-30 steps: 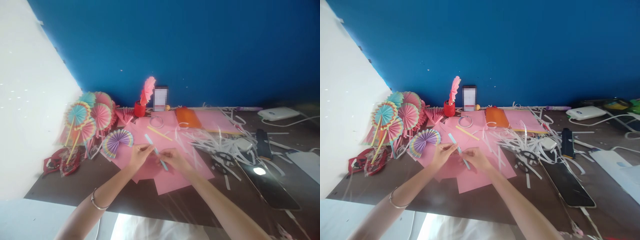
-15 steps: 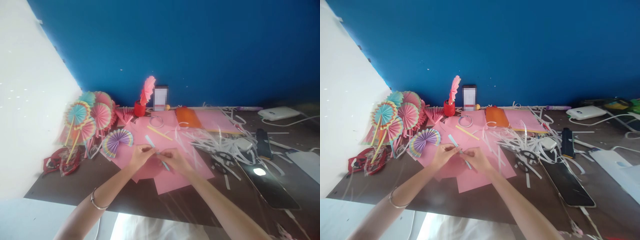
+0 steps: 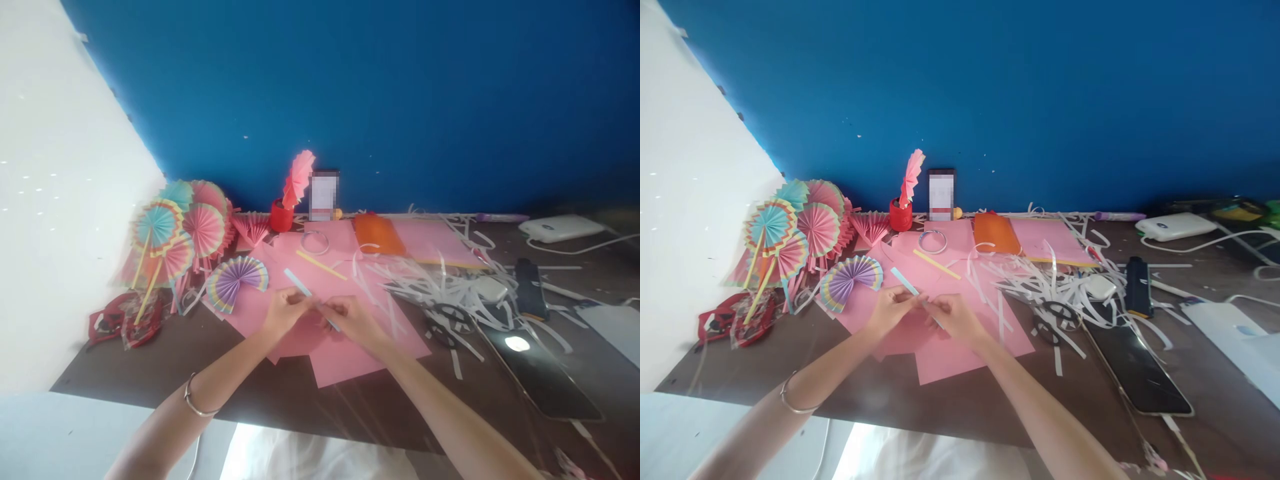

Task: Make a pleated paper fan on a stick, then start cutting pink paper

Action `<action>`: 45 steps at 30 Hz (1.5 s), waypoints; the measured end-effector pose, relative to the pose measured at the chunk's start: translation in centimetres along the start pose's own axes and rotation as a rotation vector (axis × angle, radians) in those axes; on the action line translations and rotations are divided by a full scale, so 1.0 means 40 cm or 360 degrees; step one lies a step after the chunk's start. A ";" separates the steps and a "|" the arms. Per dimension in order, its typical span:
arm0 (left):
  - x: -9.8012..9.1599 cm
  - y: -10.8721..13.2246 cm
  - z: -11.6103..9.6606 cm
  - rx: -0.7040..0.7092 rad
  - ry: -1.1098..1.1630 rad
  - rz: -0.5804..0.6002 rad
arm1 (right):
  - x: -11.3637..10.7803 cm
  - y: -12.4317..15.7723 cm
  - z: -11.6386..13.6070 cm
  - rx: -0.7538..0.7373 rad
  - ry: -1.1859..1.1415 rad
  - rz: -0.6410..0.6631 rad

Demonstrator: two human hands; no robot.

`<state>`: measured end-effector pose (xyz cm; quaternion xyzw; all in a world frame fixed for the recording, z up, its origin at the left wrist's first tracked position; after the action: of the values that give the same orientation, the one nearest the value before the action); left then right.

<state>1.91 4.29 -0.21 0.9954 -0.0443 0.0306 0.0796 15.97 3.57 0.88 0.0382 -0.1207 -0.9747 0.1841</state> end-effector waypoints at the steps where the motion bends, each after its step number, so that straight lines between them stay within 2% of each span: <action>1: 0.001 0.001 -0.001 0.0006 -0.0013 -0.0001 | 0.000 -0.001 0.000 0.0004 -0.0002 0.0016; 6: -0.008 -0.001 -0.003 0.0018 0.0072 -0.0085 | -0.009 -0.007 -0.006 0.0023 -0.0065 0.0095; 13: -0.017 -0.005 -0.001 -0.0002 0.0080 -0.0133 | -0.005 -0.006 -0.005 -0.0041 0.0040 0.0098; 23: -0.038 -0.003 -0.012 -0.0032 0.0037 -0.0328 | -0.005 -0.005 -0.009 0.0089 -0.0062 0.0198; 33: -0.036 -0.009 -0.006 -0.0021 0.0123 -0.0259 | -0.011 0.008 0.011 0.0182 -0.0153 0.0144; 37: -0.032 -0.011 -0.003 -0.0008 0.0162 -0.0224 | -0.010 0.003 0.001 0.0184 -0.0160 0.0172; 41: -0.020 -0.013 0.008 -0.0064 0.0221 -0.0092 | -0.012 -0.006 -0.014 0.0144 -0.0162 0.0159; 45: -0.018 -0.013 0.014 -0.0053 0.0081 -0.0045 | -0.013 -0.012 -0.028 0.0128 -0.0169 0.0132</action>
<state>1.28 4.76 -0.91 0.9933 -0.0288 0.0542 0.0979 16.42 3.93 -0.32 -0.0112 -0.1708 -0.9613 0.2158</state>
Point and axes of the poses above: each hand's wrist, its own y-axis away from the middle knuckle, its own x-axis out of the palm, z = x × y, the point moved 5 cm from there along -y, towards the middle knuckle, and after that the axes turned 6 degrees about -y, right-handed, at the moved point
